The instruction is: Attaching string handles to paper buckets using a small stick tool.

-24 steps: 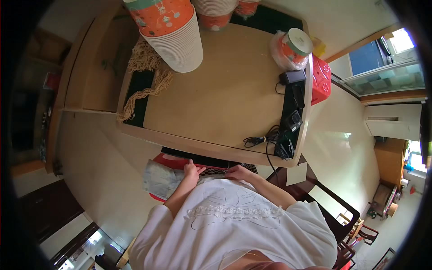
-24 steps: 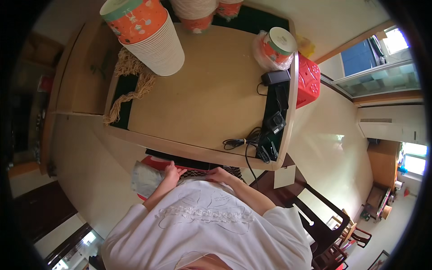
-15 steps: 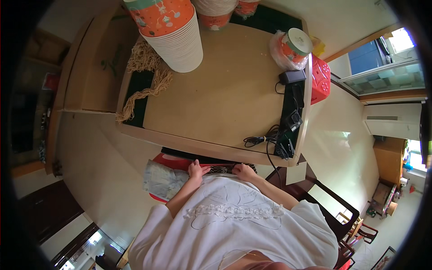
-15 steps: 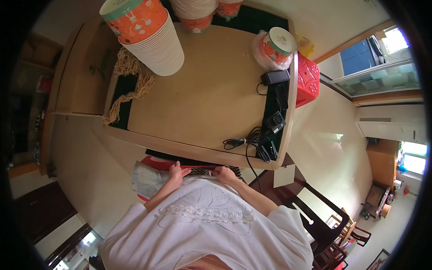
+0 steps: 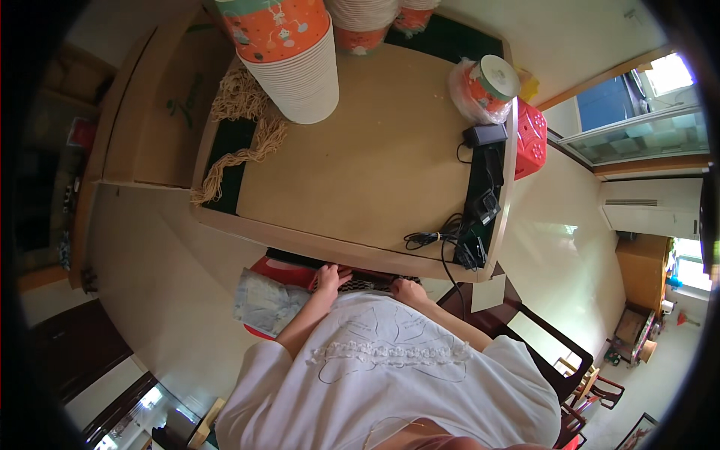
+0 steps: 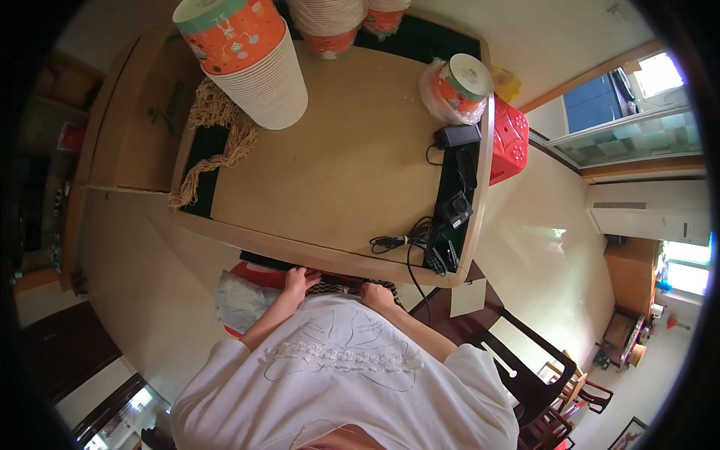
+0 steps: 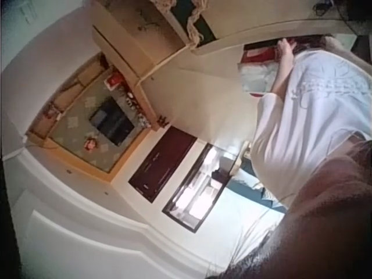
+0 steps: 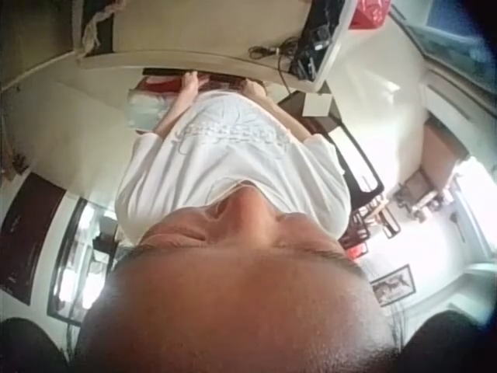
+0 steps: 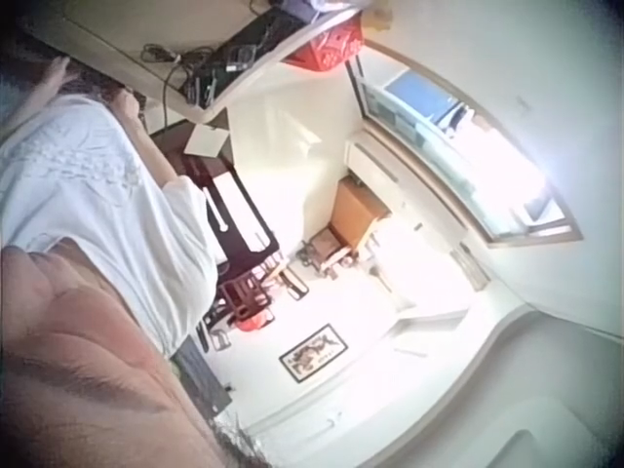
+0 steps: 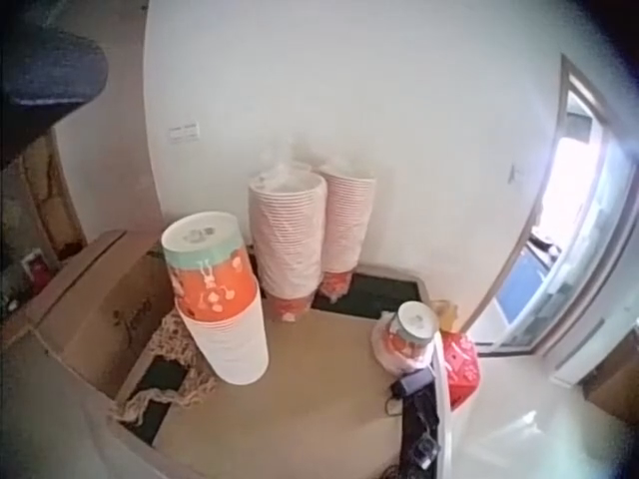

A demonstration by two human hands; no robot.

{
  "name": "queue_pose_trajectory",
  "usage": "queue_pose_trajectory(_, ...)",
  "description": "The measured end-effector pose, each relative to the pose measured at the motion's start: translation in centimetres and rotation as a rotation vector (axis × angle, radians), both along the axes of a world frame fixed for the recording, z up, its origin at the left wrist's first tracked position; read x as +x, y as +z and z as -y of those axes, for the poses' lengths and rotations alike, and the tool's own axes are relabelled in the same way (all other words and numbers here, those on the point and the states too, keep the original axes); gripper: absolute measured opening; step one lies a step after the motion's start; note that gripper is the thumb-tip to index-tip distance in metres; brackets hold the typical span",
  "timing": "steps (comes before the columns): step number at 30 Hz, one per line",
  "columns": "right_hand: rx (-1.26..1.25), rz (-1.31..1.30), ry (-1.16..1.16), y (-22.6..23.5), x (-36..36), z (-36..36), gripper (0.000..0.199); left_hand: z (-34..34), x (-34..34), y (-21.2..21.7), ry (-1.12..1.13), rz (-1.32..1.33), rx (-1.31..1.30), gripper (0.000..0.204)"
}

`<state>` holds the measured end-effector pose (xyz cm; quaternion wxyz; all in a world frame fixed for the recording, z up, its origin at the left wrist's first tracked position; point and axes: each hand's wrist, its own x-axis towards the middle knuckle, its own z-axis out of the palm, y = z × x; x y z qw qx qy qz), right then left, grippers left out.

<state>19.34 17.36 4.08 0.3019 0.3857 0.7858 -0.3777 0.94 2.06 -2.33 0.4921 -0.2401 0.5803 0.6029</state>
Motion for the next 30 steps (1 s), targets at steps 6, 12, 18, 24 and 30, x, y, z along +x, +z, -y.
queue_pose_trajectory(6,0.379,-0.085,0.181,-3.8,1.9,0.0,0.023,1.4,-1.4,2.3,-0.106,-0.093,-0.19,0.018)
queue_pose_trajectory(12,0.469,-0.042,0.204,-8.7,5.7,1.6,0.033,7.3,-3.8,-1.2,0.234,0.056,-0.158,0.017)
queue_pose_trajectory(18,-0.112,-0.267,0.295,6.2,-2.5,-1.6,0.026,6.5,-7.5,-1.8,0.274,0.147,0.03,0.027)
queue_pose_trajectory(24,-0.245,-0.445,0.084,15.3,-11.1,-4.7,0.032,6.0,-12.4,1.4,-0.413,0.176,-0.036,0.027)
queue_pose_trajectory(30,0.082,-0.665,0.18,25.0,-19.6,-12.9,0.031,-0.3,-26.1,15.6,-1.067,-0.684,0.238,0.026)
